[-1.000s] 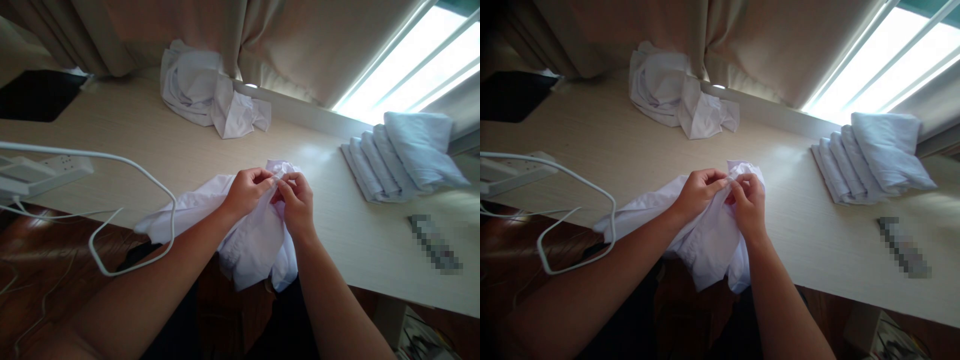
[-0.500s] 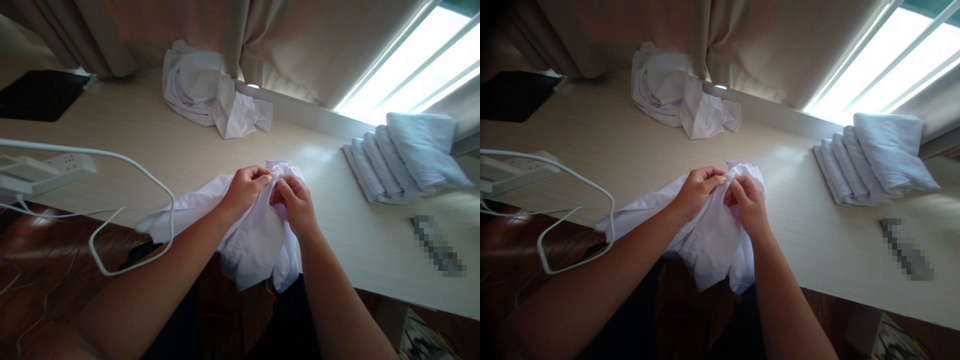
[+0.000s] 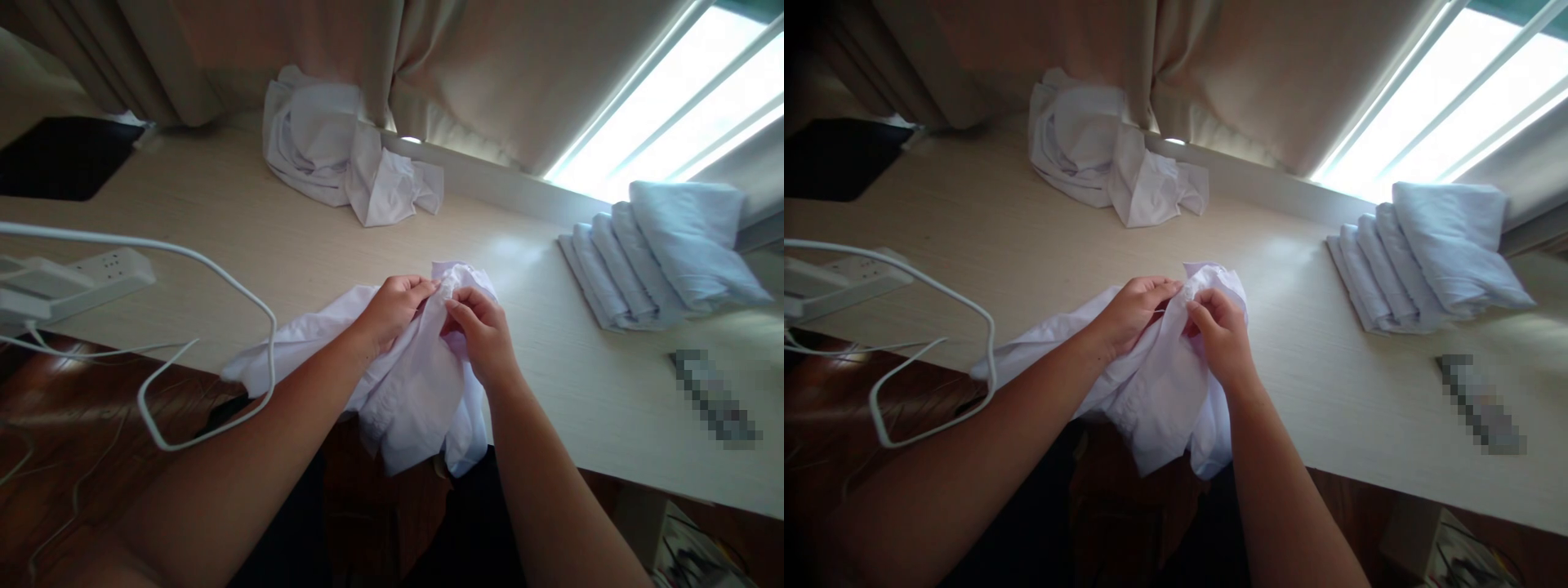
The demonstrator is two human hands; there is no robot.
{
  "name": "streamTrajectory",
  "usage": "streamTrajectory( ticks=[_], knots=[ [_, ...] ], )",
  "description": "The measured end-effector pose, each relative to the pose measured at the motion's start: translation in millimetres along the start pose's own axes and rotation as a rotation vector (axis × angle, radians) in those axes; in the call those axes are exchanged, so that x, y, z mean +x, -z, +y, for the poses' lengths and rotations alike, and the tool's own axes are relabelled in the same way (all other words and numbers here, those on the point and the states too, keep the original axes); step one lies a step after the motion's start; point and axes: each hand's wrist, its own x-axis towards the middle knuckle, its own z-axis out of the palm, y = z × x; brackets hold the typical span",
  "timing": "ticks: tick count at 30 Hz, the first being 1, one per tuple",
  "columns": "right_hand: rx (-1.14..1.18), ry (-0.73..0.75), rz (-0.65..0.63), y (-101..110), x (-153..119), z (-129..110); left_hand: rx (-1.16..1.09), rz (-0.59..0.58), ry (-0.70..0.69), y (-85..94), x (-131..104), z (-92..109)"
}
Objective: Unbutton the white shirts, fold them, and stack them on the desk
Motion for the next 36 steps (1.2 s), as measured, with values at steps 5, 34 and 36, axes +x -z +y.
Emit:
streamTrajectory(
  ticks=[5, 34, 36],
  knots=[
    [-0.005, 0.020, -0.002, -1.2, 0.1, 1.2, -0.007, -0.037, 0.014, 1.3, -1.1, -0.1],
    [-0.122, 0.123, 0.117, -4.3, -3.4, -7.7, 0.264, 0.061, -0.125, 3.7, -0.9, 6.1],
    [-0.135, 0.128, 0.118, -4.5, -3.2, -7.7, 0.312, 0.058, -0.144, 4.6, -0.6, 7.1]
  ],
)
